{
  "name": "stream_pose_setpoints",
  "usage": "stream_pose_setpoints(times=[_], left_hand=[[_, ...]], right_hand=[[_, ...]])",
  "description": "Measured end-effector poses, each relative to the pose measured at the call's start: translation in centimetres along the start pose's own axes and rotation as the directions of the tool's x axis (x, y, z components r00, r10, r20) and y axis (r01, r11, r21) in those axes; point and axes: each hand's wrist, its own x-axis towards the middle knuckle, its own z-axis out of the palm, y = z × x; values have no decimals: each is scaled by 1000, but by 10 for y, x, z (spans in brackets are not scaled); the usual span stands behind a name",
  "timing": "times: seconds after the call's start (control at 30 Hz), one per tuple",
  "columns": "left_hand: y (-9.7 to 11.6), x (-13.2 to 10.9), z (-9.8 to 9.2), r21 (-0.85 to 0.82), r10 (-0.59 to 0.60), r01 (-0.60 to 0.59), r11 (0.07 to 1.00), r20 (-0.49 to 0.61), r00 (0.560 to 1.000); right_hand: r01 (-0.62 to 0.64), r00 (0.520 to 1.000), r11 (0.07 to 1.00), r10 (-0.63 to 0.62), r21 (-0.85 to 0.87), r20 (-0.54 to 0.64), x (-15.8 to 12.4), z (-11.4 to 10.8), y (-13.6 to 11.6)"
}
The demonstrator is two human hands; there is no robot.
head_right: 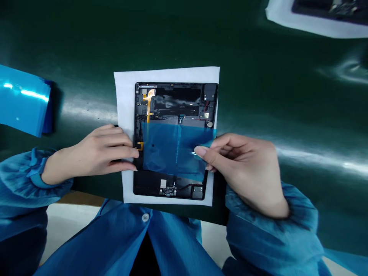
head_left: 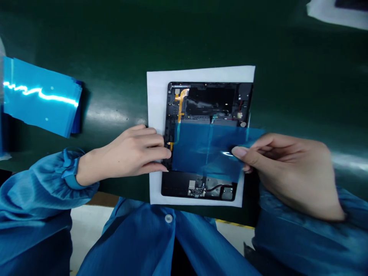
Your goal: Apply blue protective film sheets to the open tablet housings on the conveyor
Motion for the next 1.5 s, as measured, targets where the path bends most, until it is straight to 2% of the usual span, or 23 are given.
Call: stream_pose_setpoints(times=[0.1,0.17,0.33,0.5,1.5], left_hand=[[0,0,1,23,-2,2,1000,-1,1000],[0,0,2,25,-2,2,1000,-4,1000],[-1,0,2,5,-1,1,1000,-9,1000],[-1,0,2,-4,4,-4,1000,-17,1000],[-1,0,2,-19,-3,3,1000,-5,1000]], right_hand=[[-10,1000,992,11,122,-10,0,-1,0],[-16,1000,989,18,146,-12,0,0,0],[15,1000,1000,-14,4,-27,-1,1,0],[30,999,999,-31,-30,-21,-1,1,-1],[52,999,998,-52,-26,-2,-1,1,0]])
